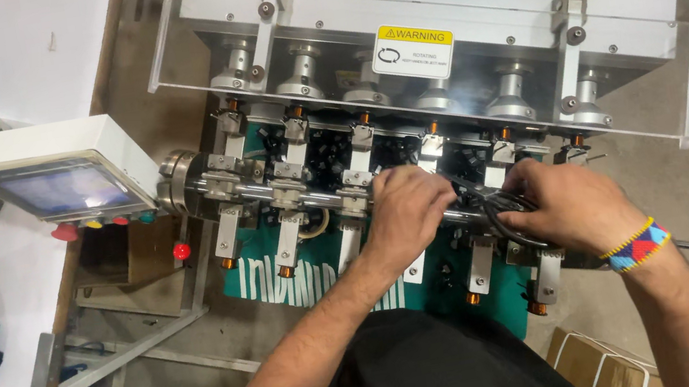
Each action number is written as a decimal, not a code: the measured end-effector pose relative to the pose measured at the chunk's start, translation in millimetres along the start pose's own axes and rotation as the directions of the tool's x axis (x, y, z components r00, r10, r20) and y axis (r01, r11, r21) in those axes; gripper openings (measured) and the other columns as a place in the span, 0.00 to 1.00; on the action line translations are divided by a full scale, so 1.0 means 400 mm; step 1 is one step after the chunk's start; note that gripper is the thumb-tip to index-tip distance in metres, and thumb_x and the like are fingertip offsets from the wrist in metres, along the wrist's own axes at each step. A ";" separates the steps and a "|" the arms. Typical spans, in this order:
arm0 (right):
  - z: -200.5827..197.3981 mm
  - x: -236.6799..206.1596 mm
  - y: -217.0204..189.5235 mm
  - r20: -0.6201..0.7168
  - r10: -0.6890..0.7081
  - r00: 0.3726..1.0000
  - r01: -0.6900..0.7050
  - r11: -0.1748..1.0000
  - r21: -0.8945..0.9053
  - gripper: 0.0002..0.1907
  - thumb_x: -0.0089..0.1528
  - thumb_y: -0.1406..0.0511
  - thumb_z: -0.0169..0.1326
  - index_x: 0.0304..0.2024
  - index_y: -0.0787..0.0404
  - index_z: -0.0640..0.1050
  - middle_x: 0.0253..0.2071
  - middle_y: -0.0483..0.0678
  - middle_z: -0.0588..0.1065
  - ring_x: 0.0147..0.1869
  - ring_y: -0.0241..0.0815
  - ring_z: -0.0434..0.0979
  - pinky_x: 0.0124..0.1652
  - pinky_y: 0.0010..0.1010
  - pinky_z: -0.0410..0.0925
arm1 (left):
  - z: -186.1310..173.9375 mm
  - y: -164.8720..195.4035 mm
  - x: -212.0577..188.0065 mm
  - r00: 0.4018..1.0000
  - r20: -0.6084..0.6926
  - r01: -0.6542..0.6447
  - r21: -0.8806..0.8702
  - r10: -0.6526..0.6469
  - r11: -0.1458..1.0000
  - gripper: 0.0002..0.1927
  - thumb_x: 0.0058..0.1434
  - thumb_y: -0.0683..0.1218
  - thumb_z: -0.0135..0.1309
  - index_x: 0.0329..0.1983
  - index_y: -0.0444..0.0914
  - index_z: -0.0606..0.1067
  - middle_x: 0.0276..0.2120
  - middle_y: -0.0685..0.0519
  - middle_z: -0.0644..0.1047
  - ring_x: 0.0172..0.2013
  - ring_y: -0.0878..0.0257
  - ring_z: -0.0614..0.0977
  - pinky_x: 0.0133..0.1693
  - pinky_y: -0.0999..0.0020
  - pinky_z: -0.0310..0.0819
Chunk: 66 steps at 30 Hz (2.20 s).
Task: The person operates a small benchtop industrial machine with rotating spools, pressing control panel buttons and pulling a red-handled lever. They use scissors to cut white strips from the machine output, lay the cut strips on the green mat, and handle small black components, placing them aside.
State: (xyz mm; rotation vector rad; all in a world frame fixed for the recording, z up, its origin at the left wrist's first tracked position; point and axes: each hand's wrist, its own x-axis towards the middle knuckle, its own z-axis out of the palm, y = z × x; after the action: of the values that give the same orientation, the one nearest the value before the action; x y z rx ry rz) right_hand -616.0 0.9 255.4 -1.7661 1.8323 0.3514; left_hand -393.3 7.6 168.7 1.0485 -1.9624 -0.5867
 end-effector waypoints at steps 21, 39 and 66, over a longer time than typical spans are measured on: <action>0.067 0.013 -0.164 -0.062 -0.344 0.937 0.347 0.893 0.287 0.28 0.51 0.58 0.67 0.52 0.53 0.74 0.37 0.50 0.81 0.44 0.52 0.82 0.41 0.42 0.73 | -0.118 -0.159 0.097 0.991 -0.067 0.131 0.329 -0.115 0.935 0.06 0.64 0.42 0.59 0.43 0.37 0.76 0.41 0.47 0.74 0.43 0.49 0.76 0.45 0.52 0.68; 0.089 -0.081 -0.083 0.169 -0.340 0.925 0.283 0.914 0.290 0.29 0.52 0.55 0.69 0.53 0.48 0.73 0.35 0.47 0.81 0.40 0.50 0.82 0.39 0.41 0.72 | -0.158 -0.182 0.093 0.996 -0.027 0.085 0.317 -0.081 0.944 0.24 0.56 0.49 0.65 0.52 0.32 0.76 0.45 0.45 0.75 0.48 0.50 0.75 0.49 0.52 0.66; 0.146 -0.157 -0.011 0.158 -0.205 0.966 0.062 0.776 0.628 0.31 0.48 0.56 0.70 0.52 0.51 0.75 0.29 0.49 0.79 0.34 0.50 0.81 0.36 0.38 0.73 | -0.291 -0.238 0.025 0.925 -0.269 0.373 0.503 -0.269 0.780 0.09 0.67 0.48 0.58 0.44 0.39 0.82 0.45 0.50 0.81 0.48 0.52 0.79 0.50 0.54 0.66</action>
State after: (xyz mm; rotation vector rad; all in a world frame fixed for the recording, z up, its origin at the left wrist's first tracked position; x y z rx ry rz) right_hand -600.9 84.9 244.2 -1.3158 1.4243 -0.1149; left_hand -256.5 -55.3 171.4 1.7581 -1.8314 -0.0765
